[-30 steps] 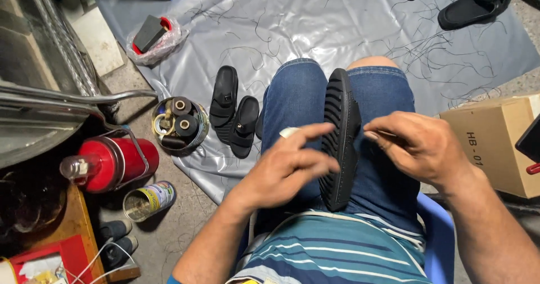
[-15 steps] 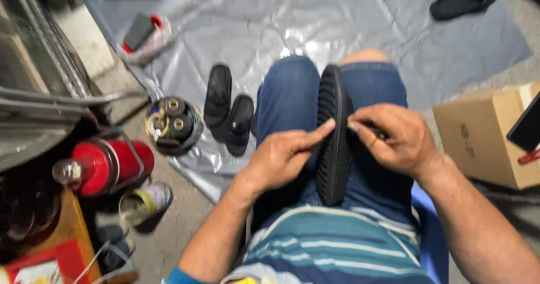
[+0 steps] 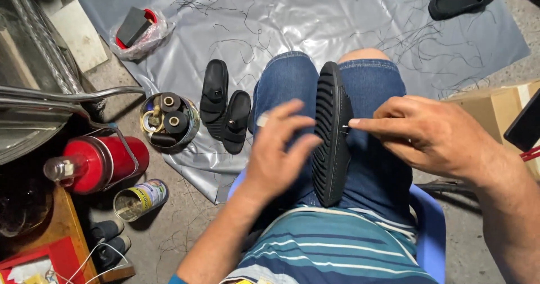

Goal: Hand-stitching the rubber sole of a black sandal using a needle and thread.

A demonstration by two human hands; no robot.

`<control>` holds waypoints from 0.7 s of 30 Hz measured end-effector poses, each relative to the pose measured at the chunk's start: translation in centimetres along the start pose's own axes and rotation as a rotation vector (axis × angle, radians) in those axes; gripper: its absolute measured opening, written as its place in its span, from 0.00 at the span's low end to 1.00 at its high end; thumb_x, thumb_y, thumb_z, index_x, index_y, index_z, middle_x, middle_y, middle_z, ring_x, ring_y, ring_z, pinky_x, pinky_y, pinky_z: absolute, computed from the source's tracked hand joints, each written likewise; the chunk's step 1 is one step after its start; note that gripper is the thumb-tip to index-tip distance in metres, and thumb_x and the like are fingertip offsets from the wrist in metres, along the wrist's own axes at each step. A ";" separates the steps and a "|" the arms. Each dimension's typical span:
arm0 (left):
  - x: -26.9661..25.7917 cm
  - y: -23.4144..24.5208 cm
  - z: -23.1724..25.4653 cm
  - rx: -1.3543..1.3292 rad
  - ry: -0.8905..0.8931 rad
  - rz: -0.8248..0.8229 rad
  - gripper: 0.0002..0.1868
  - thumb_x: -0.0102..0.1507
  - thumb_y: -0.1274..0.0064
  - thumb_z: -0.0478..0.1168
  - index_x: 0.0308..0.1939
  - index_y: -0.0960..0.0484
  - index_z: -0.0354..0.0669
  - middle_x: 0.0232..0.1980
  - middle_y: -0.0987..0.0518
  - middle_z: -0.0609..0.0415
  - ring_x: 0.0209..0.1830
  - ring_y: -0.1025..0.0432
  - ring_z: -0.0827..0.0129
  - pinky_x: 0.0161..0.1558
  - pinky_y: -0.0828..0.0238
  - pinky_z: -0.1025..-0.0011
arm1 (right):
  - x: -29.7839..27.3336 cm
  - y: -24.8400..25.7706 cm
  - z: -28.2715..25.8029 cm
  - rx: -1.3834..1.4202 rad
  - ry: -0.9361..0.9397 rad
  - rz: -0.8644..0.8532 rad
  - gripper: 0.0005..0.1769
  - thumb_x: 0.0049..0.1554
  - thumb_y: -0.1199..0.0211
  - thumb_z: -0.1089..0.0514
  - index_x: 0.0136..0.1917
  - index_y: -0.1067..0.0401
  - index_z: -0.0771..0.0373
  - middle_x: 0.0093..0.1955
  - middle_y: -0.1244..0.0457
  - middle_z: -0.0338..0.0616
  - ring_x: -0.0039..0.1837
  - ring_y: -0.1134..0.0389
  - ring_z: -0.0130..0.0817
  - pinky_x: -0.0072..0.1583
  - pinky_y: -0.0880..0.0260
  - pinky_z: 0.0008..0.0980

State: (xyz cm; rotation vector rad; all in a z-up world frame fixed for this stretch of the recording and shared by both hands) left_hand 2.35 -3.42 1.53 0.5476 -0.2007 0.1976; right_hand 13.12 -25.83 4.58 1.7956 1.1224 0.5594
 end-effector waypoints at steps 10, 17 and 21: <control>-1.6 -3.3 1.7 -0.064 0.094 0.045 0.12 0.56 0.44 0.40 0.43 0.26 0.49 0.41 0.24 0.55 0.30 0.31 0.76 0.33 0.32 0.82 | 0.6 -0.3 0.4 0.015 -0.004 -0.045 0.26 0.49 0.47 0.55 0.61 0.36 0.34 0.42 0.41 0.29 0.43 0.39 0.28 0.34 0.35 0.31; -1.8 -3.7 1.8 -0.097 0.000 0.133 0.12 0.56 0.43 0.34 0.43 0.24 0.42 0.41 0.23 0.50 0.41 0.27 0.67 0.48 0.29 0.77 | 0.6 -0.1 -0.8 -0.108 -0.084 -0.064 0.28 0.47 0.45 0.54 0.61 0.38 0.32 0.42 0.42 0.27 0.44 0.40 0.29 0.29 0.31 0.32; -2.0 -4.4 2.0 -0.055 -0.086 0.188 0.11 0.56 0.44 0.32 0.42 0.23 0.37 0.41 0.23 0.47 0.41 0.26 0.64 0.48 0.26 0.75 | 1.0 0.9 -3.3 -0.420 -0.124 -0.204 0.23 0.52 0.51 0.47 0.62 0.40 0.38 0.42 0.44 0.30 0.41 0.42 0.32 0.23 0.30 0.33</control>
Point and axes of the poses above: each hand's wrist, its own x-axis towards the middle knuckle, its own y-axis out of the back of the hand, z = x × y, the point moved 1 cm from there along x, towards the middle knuckle
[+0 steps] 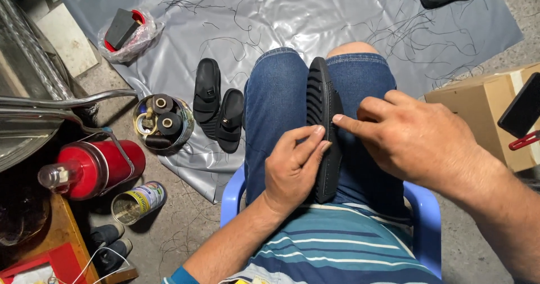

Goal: Hand-stitching the rubber sole of a black sandal using a needle and thread.

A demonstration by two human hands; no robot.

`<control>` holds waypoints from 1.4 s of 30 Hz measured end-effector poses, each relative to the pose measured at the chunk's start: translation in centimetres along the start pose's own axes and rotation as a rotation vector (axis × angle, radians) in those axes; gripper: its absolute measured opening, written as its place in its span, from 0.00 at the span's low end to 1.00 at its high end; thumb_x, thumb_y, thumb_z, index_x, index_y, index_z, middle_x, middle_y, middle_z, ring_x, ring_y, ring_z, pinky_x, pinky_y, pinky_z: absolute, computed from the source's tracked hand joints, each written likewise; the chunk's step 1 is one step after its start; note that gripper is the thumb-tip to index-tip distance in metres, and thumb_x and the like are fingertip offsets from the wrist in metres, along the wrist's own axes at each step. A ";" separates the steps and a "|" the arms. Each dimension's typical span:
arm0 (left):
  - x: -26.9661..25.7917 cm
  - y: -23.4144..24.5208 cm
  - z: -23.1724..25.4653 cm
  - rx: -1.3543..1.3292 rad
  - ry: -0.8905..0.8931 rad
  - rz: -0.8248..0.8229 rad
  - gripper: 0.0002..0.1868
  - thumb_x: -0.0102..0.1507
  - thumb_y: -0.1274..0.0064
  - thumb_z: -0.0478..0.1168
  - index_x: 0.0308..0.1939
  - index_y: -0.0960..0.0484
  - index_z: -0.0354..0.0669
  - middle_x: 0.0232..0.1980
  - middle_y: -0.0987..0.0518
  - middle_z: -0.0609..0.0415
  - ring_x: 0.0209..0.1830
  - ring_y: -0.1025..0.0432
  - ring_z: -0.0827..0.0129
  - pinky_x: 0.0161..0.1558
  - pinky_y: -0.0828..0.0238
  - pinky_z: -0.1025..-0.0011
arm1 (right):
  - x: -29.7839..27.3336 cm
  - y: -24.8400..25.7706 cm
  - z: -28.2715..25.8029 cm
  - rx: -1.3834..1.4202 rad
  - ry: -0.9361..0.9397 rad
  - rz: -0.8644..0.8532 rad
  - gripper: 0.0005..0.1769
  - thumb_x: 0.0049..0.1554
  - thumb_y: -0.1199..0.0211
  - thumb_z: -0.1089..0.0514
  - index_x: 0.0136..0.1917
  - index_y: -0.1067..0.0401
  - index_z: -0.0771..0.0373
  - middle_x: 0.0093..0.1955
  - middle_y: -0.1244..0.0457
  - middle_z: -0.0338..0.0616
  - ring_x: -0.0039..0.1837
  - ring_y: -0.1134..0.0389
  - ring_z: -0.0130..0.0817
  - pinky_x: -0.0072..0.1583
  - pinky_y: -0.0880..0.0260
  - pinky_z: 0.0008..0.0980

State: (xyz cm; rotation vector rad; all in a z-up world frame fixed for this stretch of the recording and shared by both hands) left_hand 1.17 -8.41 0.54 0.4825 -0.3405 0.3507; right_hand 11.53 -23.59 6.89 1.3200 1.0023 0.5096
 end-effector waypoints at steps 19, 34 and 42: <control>1.8 5.0 -2.1 0.265 0.119 -0.445 0.07 0.59 0.50 0.45 0.41 0.22 0.56 0.35 0.24 0.61 0.33 0.29 0.71 0.31 0.32 0.72 | -0.6 -0.8 -0.1 0.282 0.069 0.429 0.12 0.51 0.39 0.55 0.51 0.28 0.52 0.45 0.34 0.33 0.42 0.33 0.29 0.37 0.35 0.28; 6.2 3.6 1.2 0.105 0.362 -0.658 0.17 0.57 0.57 0.40 0.49 0.39 0.53 0.35 0.23 0.61 0.37 0.26 0.62 0.37 0.33 0.62 | -0.4 -1.1 -0.1 0.408 0.077 0.378 0.16 0.51 0.42 0.57 0.54 0.31 0.53 0.44 0.36 0.34 0.41 0.35 0.33 0.38 0.36 0.30; 7.2 3.8 2.0 0.483 0.154 -0.944 0.30 0.57 0.60 0.40 0.63 0.41 0.70 0.37 0.36 0.50 0.26 0.30 0.45 0.22 0.34 0.47 | -2.3 -2.2 3.1 0.079 -0.287 -0.411 0.35 0.48 0.52 0.41 0.66 0.57 0.09 0.45 0.44 0.14 0.41 0.35 0.21 0.38 0.30 0.29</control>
Point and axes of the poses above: each hand's wrist, its own x-axis towards the middle knuckle, its own y-axis out of the back of the hand, z = x × y, the point moved 1 cm from there along x, towards the middle knuckle
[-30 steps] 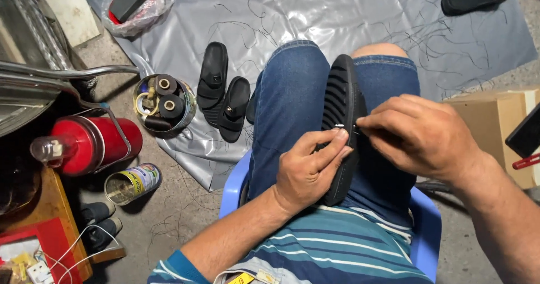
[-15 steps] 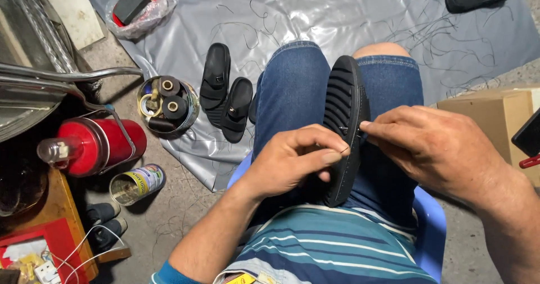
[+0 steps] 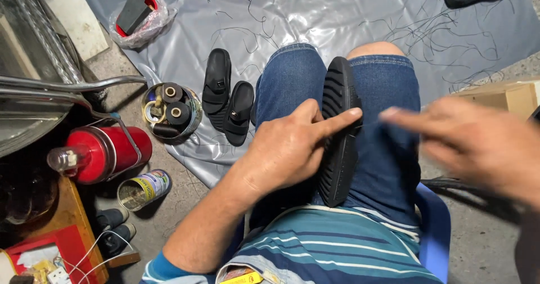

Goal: Hand-stitching the rubber sole of a black sandal using a needle and thread.

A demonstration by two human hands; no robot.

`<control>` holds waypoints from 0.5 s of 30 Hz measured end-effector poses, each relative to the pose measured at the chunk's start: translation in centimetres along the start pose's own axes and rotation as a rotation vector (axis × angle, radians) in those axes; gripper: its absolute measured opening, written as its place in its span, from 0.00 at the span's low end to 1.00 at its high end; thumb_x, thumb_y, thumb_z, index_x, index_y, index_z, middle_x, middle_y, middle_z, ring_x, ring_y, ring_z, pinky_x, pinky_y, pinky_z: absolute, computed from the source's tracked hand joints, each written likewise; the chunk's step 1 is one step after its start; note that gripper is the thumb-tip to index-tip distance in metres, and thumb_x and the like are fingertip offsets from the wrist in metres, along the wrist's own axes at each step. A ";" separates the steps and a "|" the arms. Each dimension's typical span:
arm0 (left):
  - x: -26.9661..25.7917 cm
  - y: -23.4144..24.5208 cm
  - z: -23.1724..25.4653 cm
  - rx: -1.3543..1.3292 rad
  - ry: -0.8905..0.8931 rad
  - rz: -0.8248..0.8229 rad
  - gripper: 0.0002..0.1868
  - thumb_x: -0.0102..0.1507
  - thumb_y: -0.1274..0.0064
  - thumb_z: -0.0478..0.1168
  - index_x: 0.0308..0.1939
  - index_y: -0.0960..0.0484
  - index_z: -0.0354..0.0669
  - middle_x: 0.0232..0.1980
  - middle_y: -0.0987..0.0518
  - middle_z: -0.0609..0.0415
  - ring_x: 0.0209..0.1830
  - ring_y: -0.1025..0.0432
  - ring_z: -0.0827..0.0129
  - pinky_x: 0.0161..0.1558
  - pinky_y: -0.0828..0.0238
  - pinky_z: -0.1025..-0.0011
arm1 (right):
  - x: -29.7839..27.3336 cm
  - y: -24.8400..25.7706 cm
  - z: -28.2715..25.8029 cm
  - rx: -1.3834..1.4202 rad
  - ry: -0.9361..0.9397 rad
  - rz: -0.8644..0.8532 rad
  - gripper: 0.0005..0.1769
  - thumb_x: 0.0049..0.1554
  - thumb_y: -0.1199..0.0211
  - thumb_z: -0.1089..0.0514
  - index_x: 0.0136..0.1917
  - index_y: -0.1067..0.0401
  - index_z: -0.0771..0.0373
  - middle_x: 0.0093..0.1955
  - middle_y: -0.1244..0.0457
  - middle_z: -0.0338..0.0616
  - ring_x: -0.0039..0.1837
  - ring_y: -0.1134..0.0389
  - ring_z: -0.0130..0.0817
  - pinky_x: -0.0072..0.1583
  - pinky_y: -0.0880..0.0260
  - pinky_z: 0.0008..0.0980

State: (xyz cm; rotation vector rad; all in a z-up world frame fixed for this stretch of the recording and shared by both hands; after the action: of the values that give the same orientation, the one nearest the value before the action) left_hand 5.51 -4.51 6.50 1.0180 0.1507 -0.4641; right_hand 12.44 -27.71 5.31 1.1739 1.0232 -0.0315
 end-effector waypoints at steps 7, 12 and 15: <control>0.8 -2.6 0.8 -0.169 -0.146 0.378 0.18 0.58 0.50 0.52 0.51 0.27 0.60 0.41 0.33 0.59 0.31 0.27 0.64 0.18 0.33 0.61 | -0.9 -0.7 1.4 0.207 0.100 0.336 0.34 0.49 0.51 0.53 0.66 0.47 0.20 0.39 0.43 0.21 0.37 0.39 0.19 0.29 0.38 0.28; 1.0 -3.4 0.4 -0.285 -0.121 0.470 0.07 0.59 0.49 0.46 0.41 0.23 0.64 0.36 0.32 0.65 0.32 0.30 0.75 0.22 0.33 0.70 | -0.6 0.0 0.1 0.343 0.131 0.314 0.42 0.41 0.42 0.38 0.69 0.49 0.28 0.28 0.35 0.25 0.29 0.35 0.27 0.36 0.33 0.30; 1.1 -3.2 -0.2 -0.652 -0.047 0.363 0.06 0.57 0.48 0.43 0.37 0.19 0.54 0.29 0.32 0.64 0.32 0.33 0.78 0.39 0.37 0.82 | 0.4 0.1 -2.2 0.769 0.115 0.449 0.29 0.43 0.36 0.49 0.60 0.33 0.39 0.28 0.35 0.30 0.28 0.40 0.22 0.38 0.40 0.22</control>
State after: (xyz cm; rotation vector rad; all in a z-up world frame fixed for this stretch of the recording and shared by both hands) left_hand 5.10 -6.12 3.50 0.3780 0.0635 -0.0868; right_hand 11.33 -25.74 5.08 2.1101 0.8391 -0.0016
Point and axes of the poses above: each hand's wrist, its own x-axis towards the middle knuckle, its own y-axis out of the back of the hand, z = x × y, the point moved 1 cm from there along x, towards the middle knuckle
